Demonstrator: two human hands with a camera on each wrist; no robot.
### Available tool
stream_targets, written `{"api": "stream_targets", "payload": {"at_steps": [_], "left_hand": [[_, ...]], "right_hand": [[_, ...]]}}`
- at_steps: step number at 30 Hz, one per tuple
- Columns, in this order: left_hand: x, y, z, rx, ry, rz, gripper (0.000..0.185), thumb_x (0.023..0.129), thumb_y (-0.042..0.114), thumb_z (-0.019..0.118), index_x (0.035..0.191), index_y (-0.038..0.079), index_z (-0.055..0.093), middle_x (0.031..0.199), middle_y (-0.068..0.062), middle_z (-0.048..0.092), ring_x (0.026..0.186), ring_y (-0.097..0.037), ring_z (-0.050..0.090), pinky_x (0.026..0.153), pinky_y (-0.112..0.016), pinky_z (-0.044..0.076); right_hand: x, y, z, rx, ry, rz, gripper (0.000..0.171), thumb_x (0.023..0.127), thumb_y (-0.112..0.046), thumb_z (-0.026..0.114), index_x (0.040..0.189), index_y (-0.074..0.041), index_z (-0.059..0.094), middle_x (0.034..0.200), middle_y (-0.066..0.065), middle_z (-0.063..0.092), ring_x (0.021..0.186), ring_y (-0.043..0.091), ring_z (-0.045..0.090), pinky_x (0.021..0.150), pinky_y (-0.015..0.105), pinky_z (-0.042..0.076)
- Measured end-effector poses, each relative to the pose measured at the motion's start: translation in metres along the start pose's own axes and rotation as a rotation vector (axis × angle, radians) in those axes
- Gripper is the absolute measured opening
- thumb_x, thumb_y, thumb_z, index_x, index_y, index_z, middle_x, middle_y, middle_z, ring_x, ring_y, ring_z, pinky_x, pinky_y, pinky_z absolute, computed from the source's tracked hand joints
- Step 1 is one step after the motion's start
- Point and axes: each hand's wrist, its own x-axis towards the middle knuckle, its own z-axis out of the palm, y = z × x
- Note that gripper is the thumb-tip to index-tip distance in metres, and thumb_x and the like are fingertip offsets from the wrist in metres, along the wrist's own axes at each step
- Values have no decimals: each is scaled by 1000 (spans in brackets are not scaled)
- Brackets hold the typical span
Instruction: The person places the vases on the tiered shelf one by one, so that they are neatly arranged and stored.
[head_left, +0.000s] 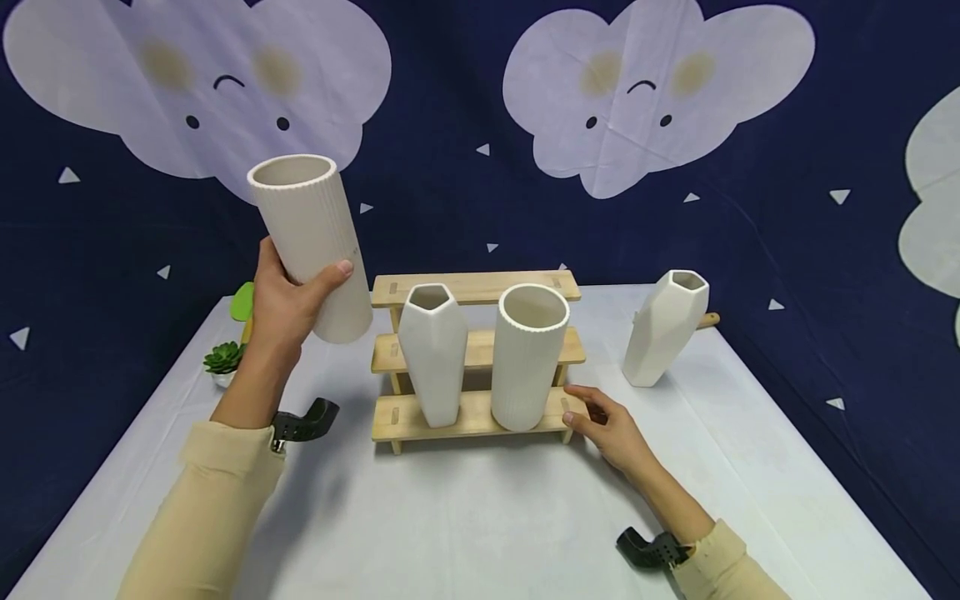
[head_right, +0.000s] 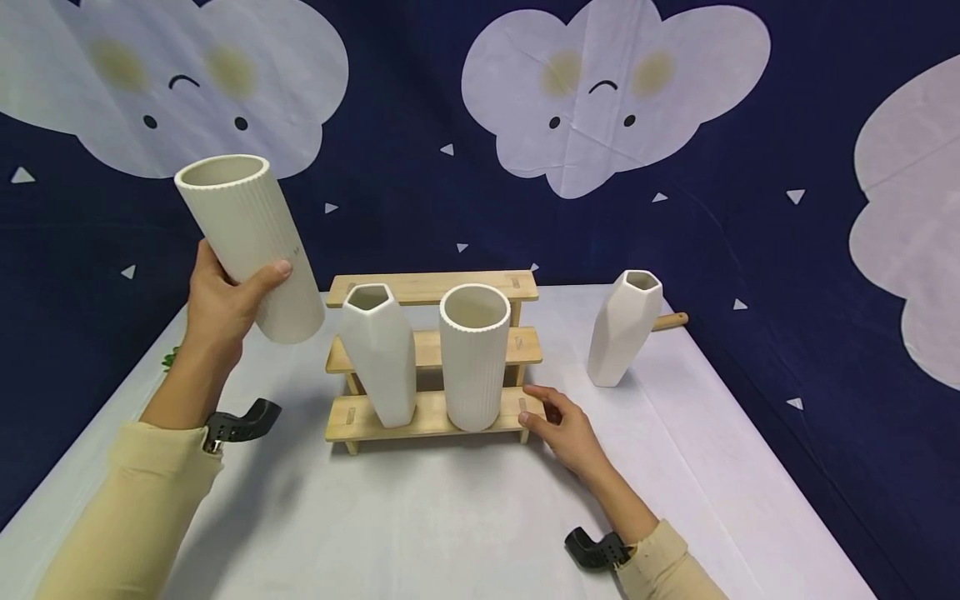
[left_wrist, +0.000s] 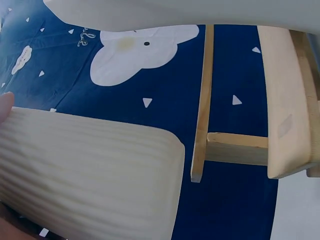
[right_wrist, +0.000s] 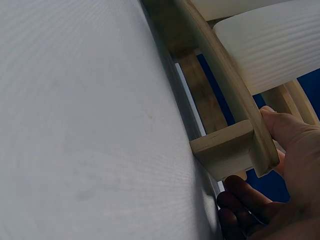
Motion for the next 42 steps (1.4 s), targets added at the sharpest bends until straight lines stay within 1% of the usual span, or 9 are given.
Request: {"api": "stream_targets", "payload": {"at_steps": [9, 12, 20, 26, 36, 42], "left_hand": [[16, 7, 10, 19, -44, 29, 77, 76, 25, 75, 140, 21, 33, 133, -5, 47, 118, -22, 50, 99, -53, 40], [21, 10, 15, 31, -60, 29, 78, 75, 28, 76, 140, 21, 33, 135, -6, 46, 119, -23, 50, 99, -53, 40], [31, 16, 27, 43, -117, 38, 79, 75, 30, 77, 140, 20, 32, 136, -8, 45, 121, -26, 48, 100, -54, 39], [38, 16, 33, 31, -153, 31, 77, 75, 30, 76, 139, 20, 33, 135, -9, 47, 119, -26, 50, 99, -53, 41], [51, 13, 45, 5, -238, 4, 76, 76, 32, 77, 138, 21, 34, 135, -7, 48, 119, -24, 52, 100, -48, 42], [57, 10, 52, 10, -277, -1, 78, 77, 32, 76, 140, 21, 32, 137, -8, 47, 121, -25, 51, 101, -49, 42]], "right_hand": [[0, -1, 0, 2, -4, 19, 46, 87, -25, 68, 130, -16, 56, 116, 12, 64, 89, 3, 57, 74, 20, 46], [1, -1, 0, -1, -4, 22, 46, 87, -26, 68, 130, -17, 56, 115, 12, 64, 88, 4, 56, 73, 20, 46], [1, 1, 0, -3, -5, -7, 44, 87, -25, 68, 129, -16, 56, 110, 15, 65, 84, 4, 55, 70, 20, 45], [0, -1, -1, 2, -4, -9, 45, 87, -24, 68, 129, -15, 56, 110, 14, 65, 84, 3, 56, 70, 20, 45], [-1, -1, -1, 5, -6, -7, 46, 87, -24, 68, 130, -15, 56, 111, 14, 65, 86, 3, 56, 71, 20, 46], [0, 0, -1, 6, -6, -6, 45, 87, -24, 68, 129, -16, 56, 111, 14, 65, 84, 4, 56, 70, 20, 46]]}}
